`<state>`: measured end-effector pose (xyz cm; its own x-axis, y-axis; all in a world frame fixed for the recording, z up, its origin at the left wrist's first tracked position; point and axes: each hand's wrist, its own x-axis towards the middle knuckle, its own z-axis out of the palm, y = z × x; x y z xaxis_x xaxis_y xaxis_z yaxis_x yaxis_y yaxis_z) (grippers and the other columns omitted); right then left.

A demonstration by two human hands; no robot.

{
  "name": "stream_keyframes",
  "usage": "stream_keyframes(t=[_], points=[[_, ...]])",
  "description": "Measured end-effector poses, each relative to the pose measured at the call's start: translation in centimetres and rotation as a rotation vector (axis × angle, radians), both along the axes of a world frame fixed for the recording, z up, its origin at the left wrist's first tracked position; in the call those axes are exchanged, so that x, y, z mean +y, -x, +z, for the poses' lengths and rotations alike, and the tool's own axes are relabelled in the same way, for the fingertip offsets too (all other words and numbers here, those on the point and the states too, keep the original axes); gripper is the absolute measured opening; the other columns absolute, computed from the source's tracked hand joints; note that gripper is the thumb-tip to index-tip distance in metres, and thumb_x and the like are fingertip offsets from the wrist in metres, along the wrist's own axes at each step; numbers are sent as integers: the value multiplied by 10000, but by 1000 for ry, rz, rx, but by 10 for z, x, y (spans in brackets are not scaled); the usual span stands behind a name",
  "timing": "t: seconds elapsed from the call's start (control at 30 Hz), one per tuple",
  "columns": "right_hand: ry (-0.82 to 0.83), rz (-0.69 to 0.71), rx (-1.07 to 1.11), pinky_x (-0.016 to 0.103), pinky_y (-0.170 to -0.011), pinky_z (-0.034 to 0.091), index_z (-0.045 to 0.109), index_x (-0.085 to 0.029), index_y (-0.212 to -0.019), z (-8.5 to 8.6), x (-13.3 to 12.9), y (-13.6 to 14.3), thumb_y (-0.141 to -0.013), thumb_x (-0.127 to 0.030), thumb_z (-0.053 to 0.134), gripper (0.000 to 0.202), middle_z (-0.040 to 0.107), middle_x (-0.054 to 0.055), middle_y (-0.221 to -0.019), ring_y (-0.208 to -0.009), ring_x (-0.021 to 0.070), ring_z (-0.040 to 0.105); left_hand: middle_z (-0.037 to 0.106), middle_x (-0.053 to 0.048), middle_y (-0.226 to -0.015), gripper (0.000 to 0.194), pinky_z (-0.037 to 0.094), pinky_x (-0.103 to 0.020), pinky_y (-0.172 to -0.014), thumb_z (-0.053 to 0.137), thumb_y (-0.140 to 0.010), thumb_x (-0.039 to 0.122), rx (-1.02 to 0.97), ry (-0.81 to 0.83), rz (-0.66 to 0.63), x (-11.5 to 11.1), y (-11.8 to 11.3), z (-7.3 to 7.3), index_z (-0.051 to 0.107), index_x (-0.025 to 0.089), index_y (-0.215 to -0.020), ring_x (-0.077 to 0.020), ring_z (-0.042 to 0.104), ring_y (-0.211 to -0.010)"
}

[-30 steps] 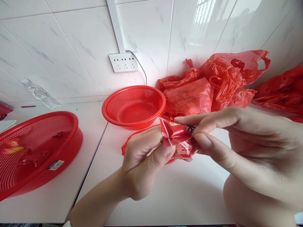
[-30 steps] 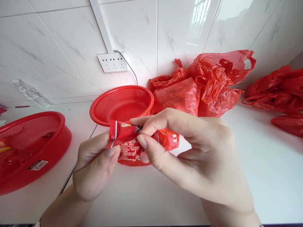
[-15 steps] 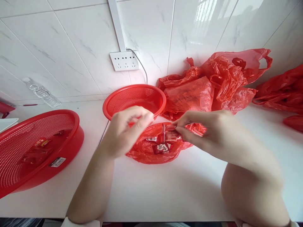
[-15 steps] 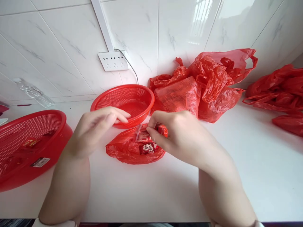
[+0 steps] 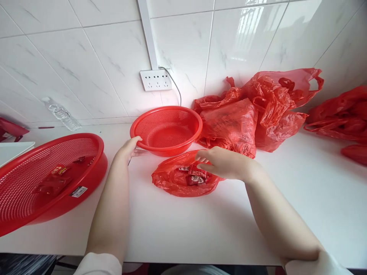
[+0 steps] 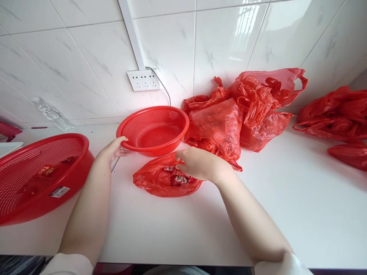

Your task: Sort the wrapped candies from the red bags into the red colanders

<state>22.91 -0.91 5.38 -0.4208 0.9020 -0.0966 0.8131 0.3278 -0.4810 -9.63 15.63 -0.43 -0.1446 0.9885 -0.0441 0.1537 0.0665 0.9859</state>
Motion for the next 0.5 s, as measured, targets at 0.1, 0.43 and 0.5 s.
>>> stream_keyframes(t=[0.1,0.43,0.5], points=[[-38,23,112,328,-722,508,637,-233,-1120,4,1,-5,-904,-310,505,264,690,77,-1051,-895,239,662,658,-124,-749,223,531,-459,-655,585,-673,319,-123,155,-91,-6,-13,-20,595,141,-809,-307,667,-713],[-244,-41,213,313,-885,461,625,-161,-1069,-24,69,20,-927,-211,469,217,683,118,-1074,-1013,215,631,654,-47,-903,213,485,-297,-713,540,-695,305,-120,-309,131,-67,-47,-74,596,180,-858,-219,605,-844],[-260,-92,155,319,-948,430,590,-124,-1144,-46,87,28,-912,-170,471,264,647,150,-1156,-1098,220,599,643,-38,-854,183,478,-297,-688,541,-705,303,-126,-325,122,-69,-47,-77,590,181,-832,-212,597,-801]])
